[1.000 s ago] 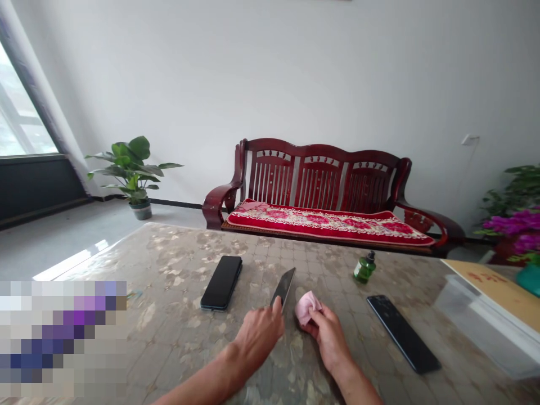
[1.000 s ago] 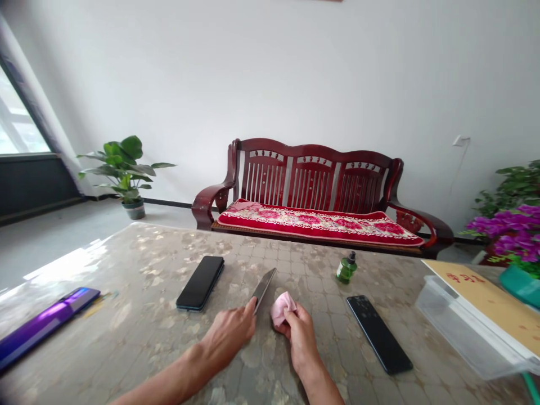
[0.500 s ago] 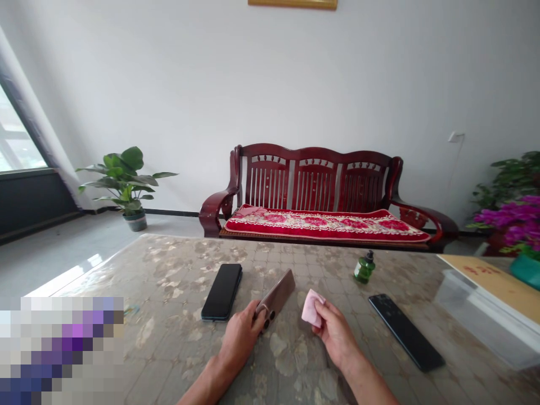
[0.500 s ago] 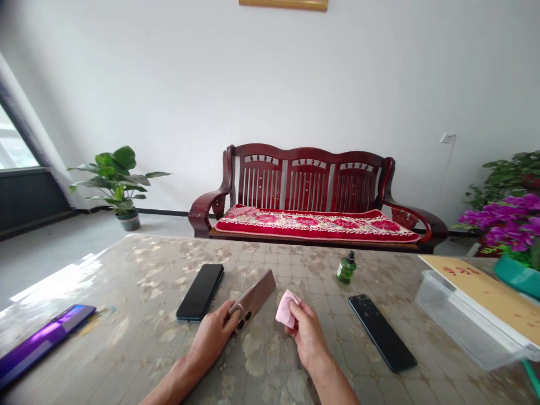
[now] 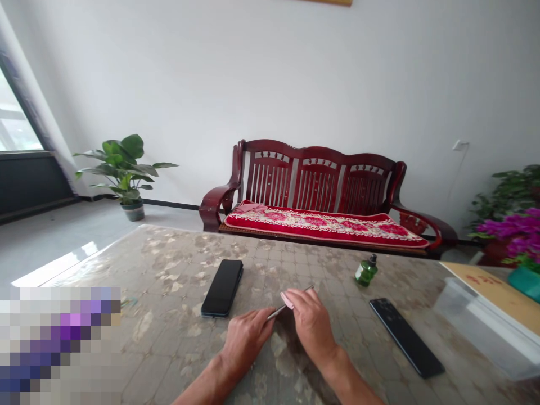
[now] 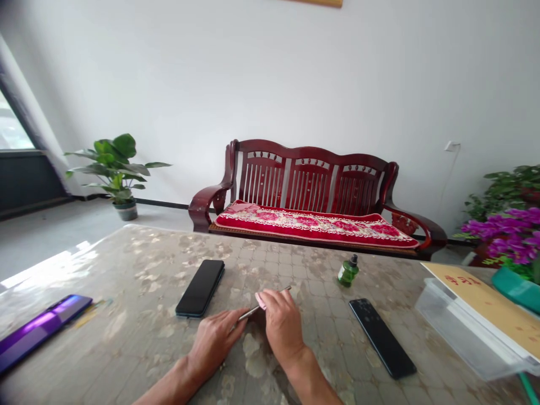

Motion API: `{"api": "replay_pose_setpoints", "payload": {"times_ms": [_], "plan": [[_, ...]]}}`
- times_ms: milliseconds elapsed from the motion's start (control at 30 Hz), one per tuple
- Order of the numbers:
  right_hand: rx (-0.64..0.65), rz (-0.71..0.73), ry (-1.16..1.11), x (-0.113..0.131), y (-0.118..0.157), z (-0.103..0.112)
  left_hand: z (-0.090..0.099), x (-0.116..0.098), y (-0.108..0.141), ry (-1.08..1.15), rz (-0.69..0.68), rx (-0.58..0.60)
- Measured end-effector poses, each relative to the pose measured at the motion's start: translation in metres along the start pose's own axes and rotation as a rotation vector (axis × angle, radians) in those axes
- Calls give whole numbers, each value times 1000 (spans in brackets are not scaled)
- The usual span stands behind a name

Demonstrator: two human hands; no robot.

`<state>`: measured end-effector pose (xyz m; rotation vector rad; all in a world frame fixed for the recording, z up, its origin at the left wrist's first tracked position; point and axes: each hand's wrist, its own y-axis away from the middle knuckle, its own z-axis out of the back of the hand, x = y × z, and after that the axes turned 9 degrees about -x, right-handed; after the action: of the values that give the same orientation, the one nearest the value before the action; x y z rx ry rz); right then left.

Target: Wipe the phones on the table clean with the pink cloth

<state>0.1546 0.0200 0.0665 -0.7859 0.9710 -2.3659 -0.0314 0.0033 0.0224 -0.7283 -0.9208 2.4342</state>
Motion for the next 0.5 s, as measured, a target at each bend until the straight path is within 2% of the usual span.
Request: {"api": "replay_pose_setpoints", "payload": {"times_ms": [100,167,267,400,500], "plan": [[28,73,-33,23,6,-7,3,0,-1,5,71,25],[36,100,-47,26,7,-8,5,0,0,6,125,58],[32,98,-21,9,4,-4,6,0,0,29,181,96],[-46,-14,63,-28,-4,4,5,-1,0,22,232,119],[-64,-46,95,-29,-4,2,3,-1,-1,21,234,117]]}}
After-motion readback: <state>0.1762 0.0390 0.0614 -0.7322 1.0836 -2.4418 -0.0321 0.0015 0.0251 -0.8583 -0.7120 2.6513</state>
